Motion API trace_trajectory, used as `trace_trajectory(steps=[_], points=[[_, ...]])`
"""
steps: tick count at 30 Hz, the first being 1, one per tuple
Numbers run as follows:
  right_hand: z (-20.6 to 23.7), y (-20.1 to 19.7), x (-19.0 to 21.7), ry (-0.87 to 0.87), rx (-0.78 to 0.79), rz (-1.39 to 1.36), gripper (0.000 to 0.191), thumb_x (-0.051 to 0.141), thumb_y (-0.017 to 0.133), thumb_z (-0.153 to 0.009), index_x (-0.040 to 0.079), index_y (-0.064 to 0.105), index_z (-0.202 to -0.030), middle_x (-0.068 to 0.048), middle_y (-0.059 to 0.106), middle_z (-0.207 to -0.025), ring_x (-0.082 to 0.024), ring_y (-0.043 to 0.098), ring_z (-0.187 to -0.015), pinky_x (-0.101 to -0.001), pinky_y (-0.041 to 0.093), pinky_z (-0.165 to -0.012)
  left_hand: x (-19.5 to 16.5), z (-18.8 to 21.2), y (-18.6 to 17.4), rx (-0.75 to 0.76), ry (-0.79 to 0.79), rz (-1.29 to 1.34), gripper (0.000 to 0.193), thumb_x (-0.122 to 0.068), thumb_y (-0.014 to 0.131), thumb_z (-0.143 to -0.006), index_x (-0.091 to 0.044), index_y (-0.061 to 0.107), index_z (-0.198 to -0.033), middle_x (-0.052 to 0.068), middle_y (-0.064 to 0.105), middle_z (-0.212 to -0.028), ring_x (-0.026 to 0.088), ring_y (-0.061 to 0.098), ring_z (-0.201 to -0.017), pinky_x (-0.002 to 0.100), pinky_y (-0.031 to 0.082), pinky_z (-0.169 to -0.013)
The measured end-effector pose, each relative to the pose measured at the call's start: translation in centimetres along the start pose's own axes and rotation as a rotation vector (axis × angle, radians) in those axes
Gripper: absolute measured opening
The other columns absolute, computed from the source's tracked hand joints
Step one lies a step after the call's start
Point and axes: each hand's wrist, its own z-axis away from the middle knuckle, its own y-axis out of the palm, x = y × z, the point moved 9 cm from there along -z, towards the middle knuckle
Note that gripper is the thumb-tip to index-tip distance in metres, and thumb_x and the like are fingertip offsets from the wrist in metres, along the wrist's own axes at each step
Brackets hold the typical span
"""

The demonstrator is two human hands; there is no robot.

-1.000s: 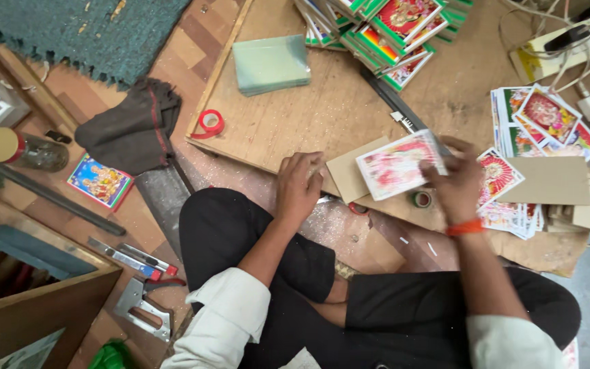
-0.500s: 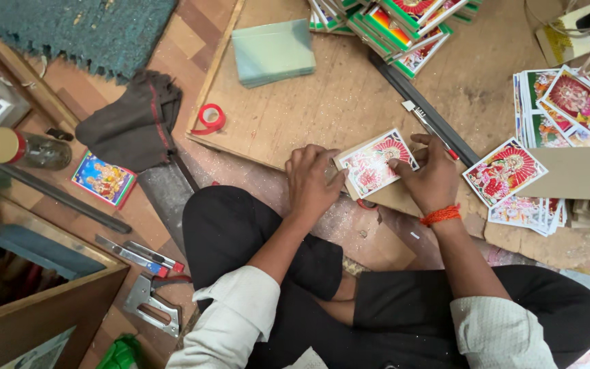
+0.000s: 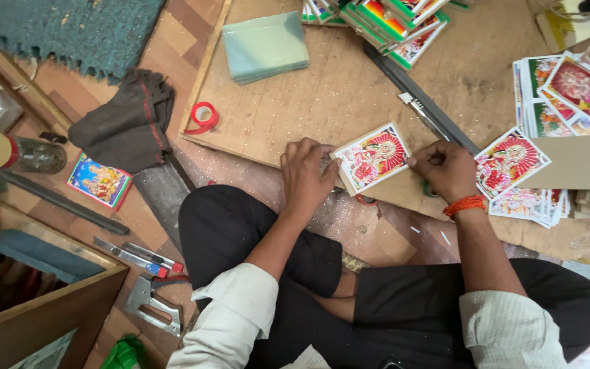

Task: The person sits on the floor and repeatedly assembles small printed cards by placing them onto cardboard backing and securing the edges with green tape. The person handles the cards and tape by hand, working on a wooden board.

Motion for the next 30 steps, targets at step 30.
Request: trace_trajectory(steps=[30], points=[[-0.6,0.1,-0.5,-0.009,0.015,-0.069,0.019,0.014,0.085,-0.085,-0.001,0.077,-0.092,-0.006,0.074,-0.077,-0.008,0.065,-0.062,-0.0253,0.051,-0.054,0.5,-0.3,1.0,-0.004,-0.006,-0.016,0.029,-0.024,0.085,-0.076,-0.015,0.078,-0.103,0.001,0.063,-0.100,0.026,0.055,-0.105,0.041,0.040,-0.091]])
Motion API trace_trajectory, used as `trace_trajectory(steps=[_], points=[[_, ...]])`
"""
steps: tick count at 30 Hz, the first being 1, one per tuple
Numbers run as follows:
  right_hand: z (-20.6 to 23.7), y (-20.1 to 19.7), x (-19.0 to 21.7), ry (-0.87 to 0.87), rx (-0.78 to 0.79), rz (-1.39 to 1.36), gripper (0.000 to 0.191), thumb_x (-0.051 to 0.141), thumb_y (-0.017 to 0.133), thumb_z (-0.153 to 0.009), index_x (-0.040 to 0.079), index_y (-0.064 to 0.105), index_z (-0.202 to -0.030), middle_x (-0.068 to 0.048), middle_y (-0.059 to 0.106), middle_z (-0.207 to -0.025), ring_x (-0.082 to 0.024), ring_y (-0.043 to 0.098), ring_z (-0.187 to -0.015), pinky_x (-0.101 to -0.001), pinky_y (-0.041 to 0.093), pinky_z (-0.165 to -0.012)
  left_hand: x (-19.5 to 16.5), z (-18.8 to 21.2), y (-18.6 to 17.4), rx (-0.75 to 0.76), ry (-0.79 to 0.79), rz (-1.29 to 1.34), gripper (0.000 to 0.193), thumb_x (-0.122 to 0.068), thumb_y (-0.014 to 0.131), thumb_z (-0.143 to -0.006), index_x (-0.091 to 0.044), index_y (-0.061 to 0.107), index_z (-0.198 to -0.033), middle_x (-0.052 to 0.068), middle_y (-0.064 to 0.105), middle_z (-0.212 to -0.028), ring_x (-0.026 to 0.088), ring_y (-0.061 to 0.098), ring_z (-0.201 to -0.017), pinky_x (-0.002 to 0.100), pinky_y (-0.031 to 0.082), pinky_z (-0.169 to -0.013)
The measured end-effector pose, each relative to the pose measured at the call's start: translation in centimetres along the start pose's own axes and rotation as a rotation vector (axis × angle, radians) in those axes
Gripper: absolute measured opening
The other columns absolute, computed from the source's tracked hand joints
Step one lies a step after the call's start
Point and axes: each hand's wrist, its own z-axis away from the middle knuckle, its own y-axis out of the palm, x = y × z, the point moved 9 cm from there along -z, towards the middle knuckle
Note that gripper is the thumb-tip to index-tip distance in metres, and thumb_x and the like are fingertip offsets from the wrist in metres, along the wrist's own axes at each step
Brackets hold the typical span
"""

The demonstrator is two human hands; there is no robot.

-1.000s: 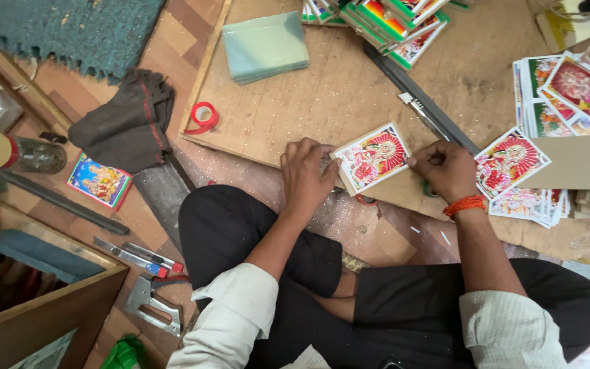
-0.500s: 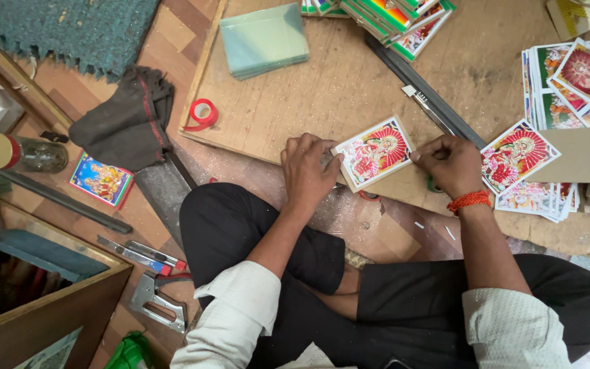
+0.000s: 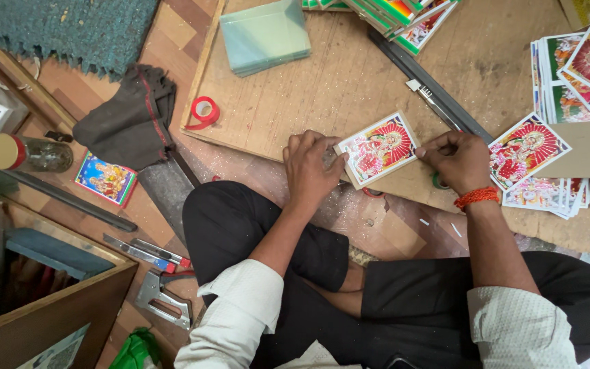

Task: The person sits on the floor and repeatedly assembles small printed cards by placing them onto cardboard backing and securing the edges with green tape. The person handles the cards and tape by hand, working on a wooden board.

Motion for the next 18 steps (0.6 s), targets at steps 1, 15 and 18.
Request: trace_trajectory(steps=[1,15,18], points=[[0.0,0.0,0.3,-0.031,-0.002,-0.004,0.019,0.014,0.085,-0.085,-0.001,0.077,-0.093,-0.006,0.075,-0.078,-0.007,0.066,-0.063,-0.0246,0.051,-0.056,0.1,0.0,0.1,0.006,0.000,-0.006,0.030,-0.024,0.085,-0.076,-0.015,0.078,-0.104,0.000,0.064,-0.100,0.025,0.055,-0.105,0.041,0.040,-0.092],[0.6,0.1,1.2,0.089,0.017,-0.038,0.018,0.012,0.083,-0.087,-0.003,0.076,-0.094,-0.007,0.071,-0.073,-0.008,0.059,-0.052,-0.0268,0.044,-0.044,0.0,0.5,-0.2,0.051,0.045,0.001,0.035,-0.028,0.086,-0.078,-0.018,0.080,-0.111,-0.001,0.060,-0.100,0.023,0.053,-0.103,0.039,0.038,-0.089],[0.6,0.3,1.0,0.103,0.024,-0.044,0.019,0.013,0.083,-0.087,-0.003,0.076,-0.094,-0.007,0.071,-0.072,-0.008,0.058,-0.051,-0.0271,0.043,-0.043,-0.2,0.7,-0.1,0.063,0.055,-0.007,0.034,-0.027,0.085,-0.079,-0.018,0.081,-0.112,-0.002,0.061,-0.100,0.022,0.054,-0.102,0.039,0.038,-0.088]])
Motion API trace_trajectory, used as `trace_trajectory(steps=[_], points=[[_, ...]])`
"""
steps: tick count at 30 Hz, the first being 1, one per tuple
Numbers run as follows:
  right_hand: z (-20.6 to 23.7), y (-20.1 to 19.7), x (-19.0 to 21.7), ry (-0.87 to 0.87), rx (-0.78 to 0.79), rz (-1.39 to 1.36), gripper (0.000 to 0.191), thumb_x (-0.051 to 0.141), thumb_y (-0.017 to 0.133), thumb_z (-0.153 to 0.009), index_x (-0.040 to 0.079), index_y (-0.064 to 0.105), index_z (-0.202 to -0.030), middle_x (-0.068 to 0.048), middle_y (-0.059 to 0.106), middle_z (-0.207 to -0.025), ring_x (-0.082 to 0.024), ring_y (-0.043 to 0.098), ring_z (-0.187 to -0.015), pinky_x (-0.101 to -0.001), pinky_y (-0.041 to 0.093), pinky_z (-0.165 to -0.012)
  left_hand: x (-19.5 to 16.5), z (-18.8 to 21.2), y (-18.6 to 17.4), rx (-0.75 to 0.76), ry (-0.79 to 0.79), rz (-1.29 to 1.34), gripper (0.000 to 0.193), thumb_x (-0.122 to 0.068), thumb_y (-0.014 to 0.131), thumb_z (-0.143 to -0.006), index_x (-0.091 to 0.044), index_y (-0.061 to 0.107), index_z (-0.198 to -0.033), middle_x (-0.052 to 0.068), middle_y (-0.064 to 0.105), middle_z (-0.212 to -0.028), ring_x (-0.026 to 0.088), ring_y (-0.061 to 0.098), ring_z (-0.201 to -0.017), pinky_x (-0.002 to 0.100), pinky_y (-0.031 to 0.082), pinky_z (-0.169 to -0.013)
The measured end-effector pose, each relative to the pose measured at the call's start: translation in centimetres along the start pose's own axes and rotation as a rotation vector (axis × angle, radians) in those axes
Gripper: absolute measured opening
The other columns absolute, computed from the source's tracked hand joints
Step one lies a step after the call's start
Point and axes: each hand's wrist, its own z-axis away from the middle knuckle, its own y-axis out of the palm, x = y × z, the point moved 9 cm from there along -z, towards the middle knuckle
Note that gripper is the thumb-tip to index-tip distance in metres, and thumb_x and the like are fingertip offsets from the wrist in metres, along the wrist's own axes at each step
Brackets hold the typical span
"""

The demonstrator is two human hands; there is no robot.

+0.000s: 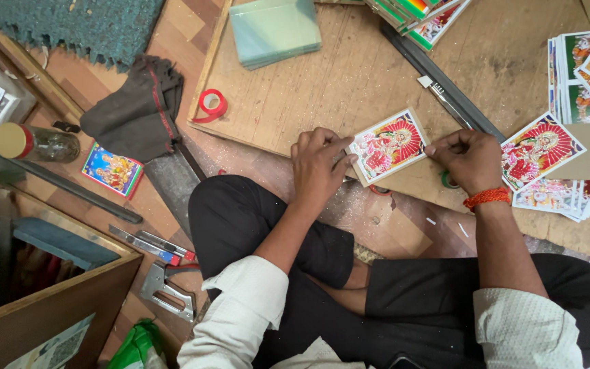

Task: The person sits on the floor and repeatedly assembles small printed cards by placing them onto cardboard backing and securing the edges with green tape. The person handles the cards and tape by hand, working on a wooden board.

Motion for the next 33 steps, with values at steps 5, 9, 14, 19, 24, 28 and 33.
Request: trace_trajectory(steps=[5,9,14,19,24,28,33], points=[[0.1,-0.1,-0.3,0.003,-0.008,0.022,0.020,0.015,0.084,-0.087,-0.002,0.076,-0.094,-0.008,0.070,-0.072,-0.009,0.057,-0.051,-0.0278,0.043,-0.043,-0.4,0.2,-0.2,-0.016,0.025,0.002,0.032,-0.026,0.084,-0.080,-0.018,0.080,-0.111,-0.002,0.061,-0.101,0.022,0.054,-0.103,0.040,0.038,-0.090],[0.0,-0.2,-0.7,0.002,-0.023,0.060,0.019,0.015,0.084,-0.087,-0.001,0.077,-0.094,-0.008,0.071,-0.073,-0.011,0.059,-0.053,-0.0289,0.045,-0.046,-0.3,0.1,-0.2,-0.010,-0.011,0.019,0.031,-0.024,0.084,-0.081,-0.017,0.080,-0.111,-0.001,0.061,-0.100,0.022,0.054,-0.102,0.040,0.038,-0.090],[-0.4,-0.2,-0.8,-0.073,-0.022,0.060,0.018,0.015,0.084,-0.086,-0.001,0.077,-0.093,-0.007,0.074,-0.077,-0.009,0.065,-0.062,-0.0271,0.051,-0.054,-0.4,-0.1,-0.2,-0.031,-0.033,0.033,0.039,-0.022,0.084,-0.078,-0.015,0.078,-0.117,0.001,0.061,-0.102,0.024,0.054,-0.104,0.040,0.039,-0.092],[-0.6,-0.2,-1.1,-0.072,-0.027,0.069,0.018,0.014,0.084,-0.086,-0.001,0.078,-0.093,-0.007,0.074,-0.078,-0.009,0.065,-0.063,-0.0269,0.051,-0.055,-0.2,-0.3,0.2,-0.025,-0.045,0.023,0.040,-0.022,0.085,-0.077,-0.015,0.077,-0.116,0.001,0.061,-0.103,0.024,0.054,-0.105,0.040,0.039,-0.092],[-0.4,-0.2,-1.2,-0.019,-0.012,0.041,0.019,0.015,0.084,-0.086,-0.001,0.077,-0.094,-0.007,0.073,-0.076,-0.009,0.063,-0.059,-0.0279,0.049,-0.051,0.1,-0.2,0.4,-0.027,-0.048,0.025,0.041,-0.023,0.085,-0.077,-0.015,0.077,-0.116,0.001,0.061,-0.103,0.024,0.054,-0.106,0.040,0.039,-0.093],[-0.3,-0.2,-0.1,-0.081,-0.016,0.052,0.019,0.015,0.085,-0.086,-0.001,0.077,-0.094,-0.007,0.074,-0.077,-0.008,0.063,-0.060,-0.0256,0.049,-0.052,0.2,-0.2,0.4,-0.024,-0.049,0.021,0.041,-0.023,0.085,-0.077,-0.016,0.077,-0.116,0.000,0.061,-0.103,0.024,0.054,-0.105,0.040,0.039,-0.093],[-0.1,-0.7,-1.9,0.097,0.001,-0.015,0.020,0.016,0.083,-0.090,-0.001,0.077,-0.098,-0.010,0.070,-0.075,-0.014,0.058,-0.054,-0.0332,0.045,-0.048,0.2,-0.2,0.2,-0.031,-0.036,0.018,0.040,-0.024,0.085,-0.077,-0.016,0.077,-0.116,0.001,0.062,-0.104,0.024,0.054,-0.105,0.040,0.039,-0.092]])
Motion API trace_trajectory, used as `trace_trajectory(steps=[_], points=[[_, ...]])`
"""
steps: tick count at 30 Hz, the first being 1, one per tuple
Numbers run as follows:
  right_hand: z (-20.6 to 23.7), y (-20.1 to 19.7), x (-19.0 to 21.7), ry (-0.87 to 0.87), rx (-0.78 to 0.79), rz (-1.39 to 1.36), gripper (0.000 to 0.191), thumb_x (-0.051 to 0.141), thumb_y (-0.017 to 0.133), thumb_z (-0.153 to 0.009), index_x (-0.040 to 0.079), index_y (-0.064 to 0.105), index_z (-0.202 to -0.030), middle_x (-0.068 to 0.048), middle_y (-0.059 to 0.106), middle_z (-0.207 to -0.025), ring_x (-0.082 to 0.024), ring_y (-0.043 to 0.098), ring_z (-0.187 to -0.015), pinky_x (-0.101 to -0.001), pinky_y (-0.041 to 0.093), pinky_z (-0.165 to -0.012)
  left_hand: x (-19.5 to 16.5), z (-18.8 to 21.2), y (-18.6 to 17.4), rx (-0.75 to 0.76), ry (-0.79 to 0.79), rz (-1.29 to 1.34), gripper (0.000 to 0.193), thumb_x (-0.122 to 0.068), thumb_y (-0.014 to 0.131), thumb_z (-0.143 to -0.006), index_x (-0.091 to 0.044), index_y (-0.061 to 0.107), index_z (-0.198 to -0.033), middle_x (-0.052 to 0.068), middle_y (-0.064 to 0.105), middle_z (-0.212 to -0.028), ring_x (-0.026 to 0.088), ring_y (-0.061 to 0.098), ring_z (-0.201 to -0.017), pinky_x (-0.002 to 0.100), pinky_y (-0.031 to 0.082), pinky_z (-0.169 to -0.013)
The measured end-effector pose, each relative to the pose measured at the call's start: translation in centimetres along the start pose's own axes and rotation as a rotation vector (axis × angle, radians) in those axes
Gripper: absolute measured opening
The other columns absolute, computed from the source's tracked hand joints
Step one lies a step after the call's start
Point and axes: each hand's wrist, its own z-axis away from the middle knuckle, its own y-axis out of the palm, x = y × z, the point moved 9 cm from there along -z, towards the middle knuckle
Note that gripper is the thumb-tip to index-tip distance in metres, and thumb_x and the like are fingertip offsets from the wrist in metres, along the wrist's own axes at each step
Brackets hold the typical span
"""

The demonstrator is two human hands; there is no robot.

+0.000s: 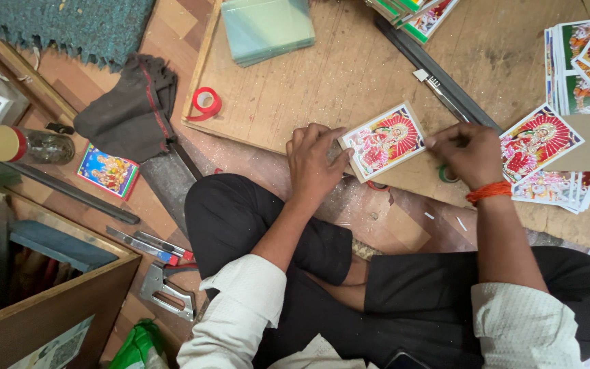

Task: The person sits on the floor and repeatedly assembles small printed cards by placing them onto cardboard backing and securing the edges with green tape. The person handles the cards and tape by hand, working on a wooden board.

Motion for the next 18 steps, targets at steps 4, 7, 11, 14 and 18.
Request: trace_trajectory(steps=[4,7,11,14,18], points=[[0.5,-2.2,1.9,-0.288,-0.025,0.047,0.019,0.016,0.079,-0.093,0.001,0.077,-0.104,-0.007,0.076,-0.089,-0.010,0.068,-0.076,-0.0283,0.054,-0.070,0.3,0.0,-0.3,0.002,0.010,0.055,0.040,-0.021,0.082,-0.081,-0.015,0.074,-0.119,0.001,0.063,-0.105,0.024,0.055,-0.106,0.040,0.040,-0.092],[2.1,-4.0,1.0,-0.260,-0.067,0.489,0.021,0.016,0.082,-0.087,0.005,0.082,-0.105,-0.013,0.075,-0.086,-0.021,0.070,-0.077,-0.0354,0.054,-0.072,0.7,-0.1,-0.5,0.004,0.014,0.110,0.041,-0.014,0.076,-0.083,-0.012,0.071,-0.123,0.002,0.065,-0.108,0.024,0.058,-0.107,0.040,0.041,-0.094],[3.8,-4.0,-0.4,-0.178,-0.015,0.426,0.024,0.021,0.081,-0.083,0.006,0.081,-0.101,-0.011,0.076,-0.086,-0.021,0.073,-0.077,-0.0355,0.056,-0.072,1.9,0.6,-0.7,-0.052,-0.025,0.313,0.043,-0.001,0.069,-0.084,-0.010,0.069,-0.127,0.005,0.065,-0.108,0.020,0.064,-0.102,0.035,0.051,-0.092],[4.3,-3.3,-0.9,-0.103,-0.009,0.335,0.027,0.023,0.085,-0.079,0.003,0.079,-0.096,-0.012,0.076,-0.083,-0.020,0.074,-0.075,-0.0345,0.056,-0.072,3.5,1.7,0.4,-0.062,-0.123,0.534,0.042,0.005,0.063,-0.086,-0.007,0.068,-0.126,0.004,0.064,-0.106,0.014,0.064,-0.095,0.028,0.055,-0.085],[4.9,-2.5,-0.1,-0.091,-0.061,0.234,0.025,0.016,0.082,-0.081,-0.001,0.075,-0.098,-0.012,0.076,-0.086,-0.018,0.073,-0.075,-0.0311,0.057,-0.072,5.3,4.8,2.8,-0.039,-0.342,0.770,0.020,0.004,0.067,-0.092,-0.001,0.069,-0.111,0.000,0.065,-0.093,0.008,0.059,-0.083,0.023,0.052,-0.075]])
